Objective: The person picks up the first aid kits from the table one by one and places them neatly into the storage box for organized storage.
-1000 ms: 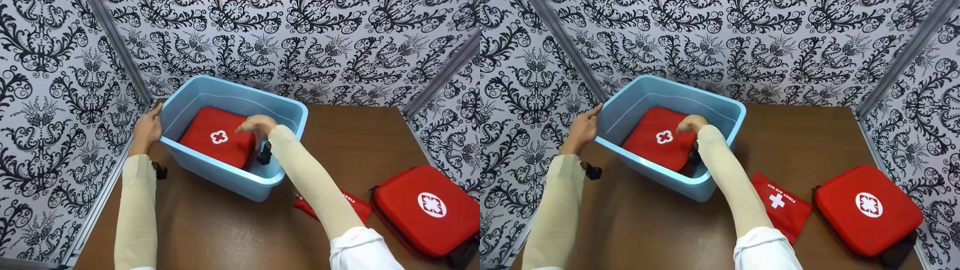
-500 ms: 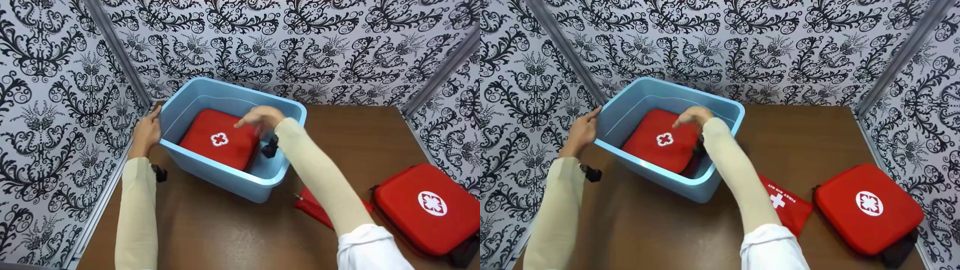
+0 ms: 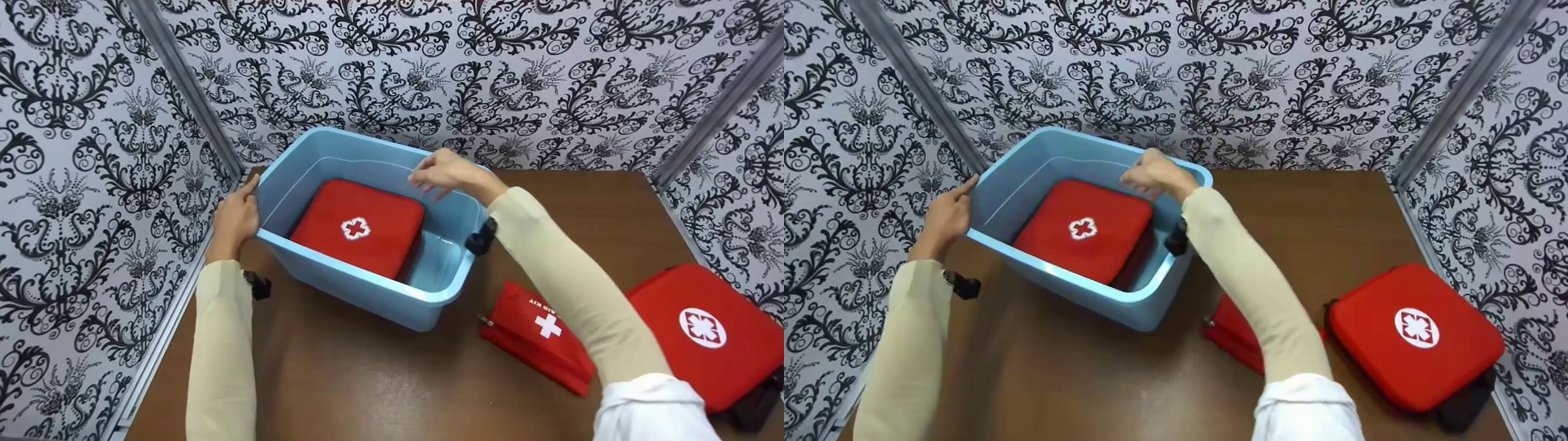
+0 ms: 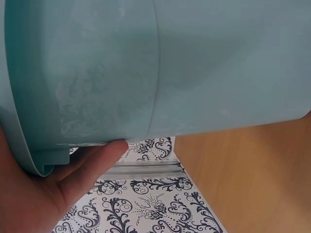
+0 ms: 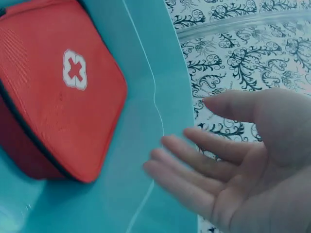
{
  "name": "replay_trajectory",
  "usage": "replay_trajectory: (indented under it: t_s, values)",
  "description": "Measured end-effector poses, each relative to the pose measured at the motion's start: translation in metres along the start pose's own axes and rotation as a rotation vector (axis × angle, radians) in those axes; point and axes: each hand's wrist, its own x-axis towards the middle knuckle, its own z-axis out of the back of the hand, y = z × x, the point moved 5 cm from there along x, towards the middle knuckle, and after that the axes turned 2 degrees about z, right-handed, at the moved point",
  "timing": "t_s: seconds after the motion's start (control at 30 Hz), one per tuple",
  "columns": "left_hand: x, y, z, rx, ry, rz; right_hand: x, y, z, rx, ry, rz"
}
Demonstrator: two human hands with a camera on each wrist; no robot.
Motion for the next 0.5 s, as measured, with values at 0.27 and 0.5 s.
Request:
replay_trajectory:
  t_s: [0.27, 0.5]
  values:
    - [0.002, -0.001, -0.002, -0.011, 0.009, 0.011, -0.026, -0.014, 0.018, -0.159, -0.077, 0.161]
    - [0.001, 0.003, -0.001, -0.022, -0.012, 0.009, -0.043, -0.026, 0.025, -0.328, -0.257, 0.294]
